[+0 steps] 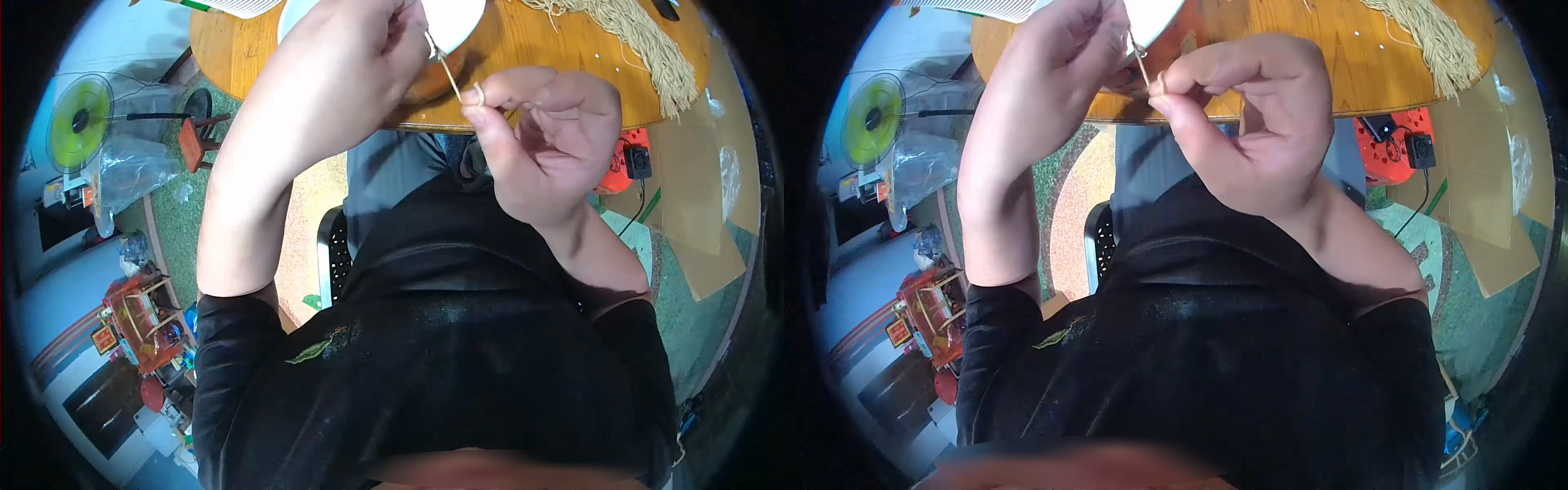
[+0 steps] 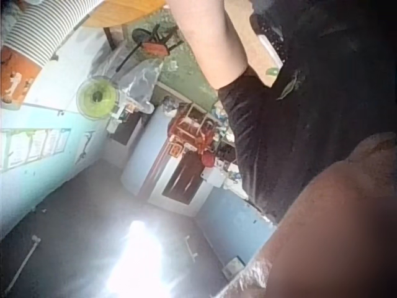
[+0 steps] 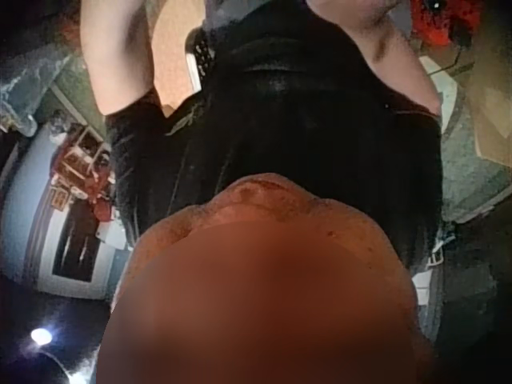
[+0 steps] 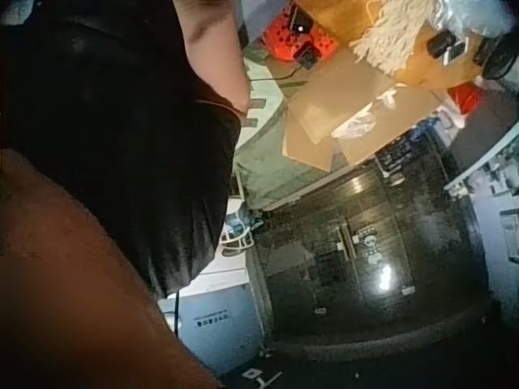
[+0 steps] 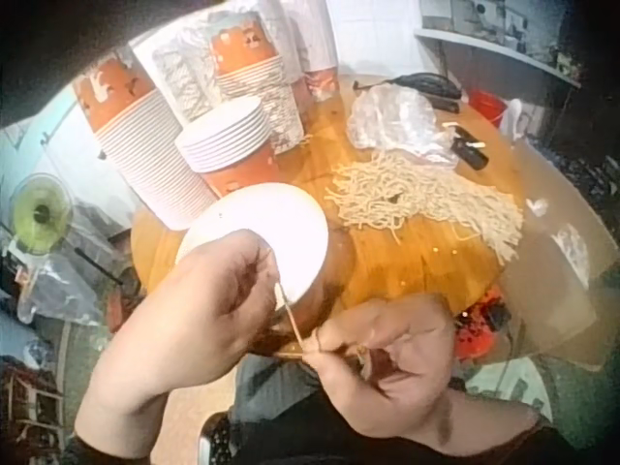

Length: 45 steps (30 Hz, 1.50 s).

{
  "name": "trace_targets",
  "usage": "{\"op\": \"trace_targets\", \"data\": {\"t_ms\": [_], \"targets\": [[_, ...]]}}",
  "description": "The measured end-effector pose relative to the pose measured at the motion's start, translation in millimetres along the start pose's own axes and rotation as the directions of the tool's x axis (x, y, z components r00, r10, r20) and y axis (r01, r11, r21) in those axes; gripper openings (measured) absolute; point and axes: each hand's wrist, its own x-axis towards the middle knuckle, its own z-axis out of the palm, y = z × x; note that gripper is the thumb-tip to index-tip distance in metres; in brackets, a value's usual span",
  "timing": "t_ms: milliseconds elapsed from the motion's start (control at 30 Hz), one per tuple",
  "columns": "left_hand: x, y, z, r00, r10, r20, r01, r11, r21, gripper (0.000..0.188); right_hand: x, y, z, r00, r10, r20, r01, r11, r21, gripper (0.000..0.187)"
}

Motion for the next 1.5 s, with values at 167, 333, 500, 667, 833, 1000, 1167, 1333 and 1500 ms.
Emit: {"op": "trace_targets", "data": {"t_ms": [167, 333, 500, 667, 833, 1000, 1167, 1333, 1500], "targets": [[0, -6, 3, 0.990, 0.143, 0.005, -0.143, 0.988, 0.064, 0.012, -4, -8, 2, 0.992, 0.125, 0.006, -0.125, 0.983, 0.134, 0.041], [0, -5, 0, 0.998, 0.060, 0.027, -0.061, 0.998, 0.015, 0.008, 1, -14, 1, 0.961, 0.277, 0.017, -0.277, 0.955, 0.100, 0.033], [-9, -13, 11, 0.925, 0.299, -0.237, -0.302, 0.953, 0.025, 0.005, 3, -9, -2, 0.942, 0.326, -0.085, -0.336, 0.929, -0.156, 0.028], [-14, -45, -4, 0.766, 0.640, -0.063, -0.636, 0.768, 0.074, 0.043, 0, -11, -7, 0.932, 0.362, 0.005, -0.323, 0.836, -0.443, 0.035], [-14, -47, 12, 0.745, 0.663, -0.075, -0.635, 0.739, 0.224, 0.043, 0, -7, -6, 0.866, 0.476, 0.154, -0.378, 0.825, -0.421, 0.013], [-13, -51, 22, 0.690, 0.697, -0.195, -0.641, 0.714, 0.283, 0.032, 0, -24, -3, 0.688, 0.690, 0.224, -0.624, 0.721, -0.302, 0.013], [-12, -60, 33, 0.650, 0.700, -0.297, -0.634, 0.714, 0.297, 0.030, 5, -46, -8, 0.480, 0.740, 0.472, -0.746, 0.627, -0.224, 0.013], [-13, -64, 27, 0.634, 0.732, -0.250, -0.658, 0.680, 0.324, 0.022, 50, -88, -46, 0.336, 0.818, 0.467, -0.825, 0.495, -0.274, 0.012], [-21, -68, 5, 0.767, 0.620, -0.164, -0.569, 0.776, 0.272, 0.021, 97, -115, -78, 0.267, 0.792, 0.549, -0.791, 0.505, -0.344, 0.007]]}}
